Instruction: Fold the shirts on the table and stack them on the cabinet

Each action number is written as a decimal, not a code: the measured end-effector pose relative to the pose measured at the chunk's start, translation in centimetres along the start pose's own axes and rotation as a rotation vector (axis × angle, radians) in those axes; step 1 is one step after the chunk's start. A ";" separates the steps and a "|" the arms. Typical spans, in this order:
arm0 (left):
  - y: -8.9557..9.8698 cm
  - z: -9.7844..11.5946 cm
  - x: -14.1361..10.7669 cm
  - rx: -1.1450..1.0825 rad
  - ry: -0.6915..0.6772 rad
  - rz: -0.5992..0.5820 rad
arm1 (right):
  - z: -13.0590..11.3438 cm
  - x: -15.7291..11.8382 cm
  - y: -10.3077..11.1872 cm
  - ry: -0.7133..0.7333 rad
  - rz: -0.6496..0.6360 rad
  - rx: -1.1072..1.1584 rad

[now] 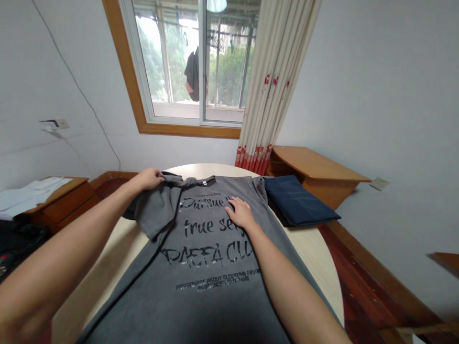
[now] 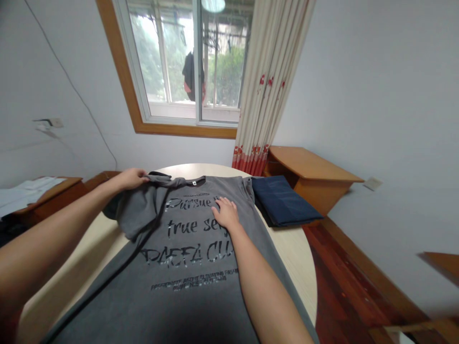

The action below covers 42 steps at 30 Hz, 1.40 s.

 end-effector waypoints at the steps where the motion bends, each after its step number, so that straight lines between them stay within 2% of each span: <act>1: 1.5 -0.2 0.7 0.106 0.047 0.009 | 0.0 0.0 0.0 0.000 0.002 0.001; 4: 5.4 -0.7 1.7 0.304 0.146 0.062 | 0.0 0.0 0.1 0.000 0.000 0.006; 7: 7.7 -1.1 1.4 0.399 0.161 0.159 | -0.1 0.0 0.1 -0.002 0.000 0.006; 11: 8.4 -2.2 0.9 0.510 0.111 0.240 | -0.1 -0.1 0.2 0.006 0.006 0.008; 16: 7.6 -5.1 0.5 0.466 0.119 0.167 | -0.1 -0.2 0.2 0.006 0.017 0.010; 19: 6.1 -5.6 -0.6 0.485 0.035 0.178 | -0.1 -0.2 0.1 0.006 0.018 0.007; 21: 4.0 -4.7 -1.9 0.534 -0.064 0.185 | 0.0 -0.1 0.0 0.003 0.018 0.002; 23: 0.5 -2.9 -3.5 0.556 -0.230 0.116 | 0.0 0.0 -0.1 0.000 0.018 -0.001; 26: -6.0 -0.4 -6.6 0.487 -0.456 -0.058 | -0.1 0.0 -0.2 0.000 0.013 -0.009; 28: -9.9 0.3 -8.6 0.417 -0.540 -0.150 | -0.3 -0.2 0.0 -0.002 0.024 -0.028; 30: -12.6 0.0 -10.0 0.347 -0.541 -0.205 | -0.5 -0.6 0.3 0.001 0.056 -0.053; 33: -13.9 -1.4 -11.1 0.279 -0.452 -0.231 | -0.6 -1.2 0.7 0.013 0.078 -0.070; 36: -13.5 -2.5 -11.7 0.274 -0.409 -0.241 | -0.4 -1.7 0.7 0.003 0.063 -0.061; 42: -12.6 -3.1 -13.2 0.283 -0.383 -0.220 | 0.3 -3.0 0.9 -0.019 0.076 -0.061</act>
Point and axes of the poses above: each hand's wrist, its own x-axis towards the middle knuckle, its own y-axis out of the back of the hand, z = x × y, the point moved 3 cm from there along x, towards the middle knuckle, and after that the axes turned 14 degrees about -x, right-handed, at the moved point
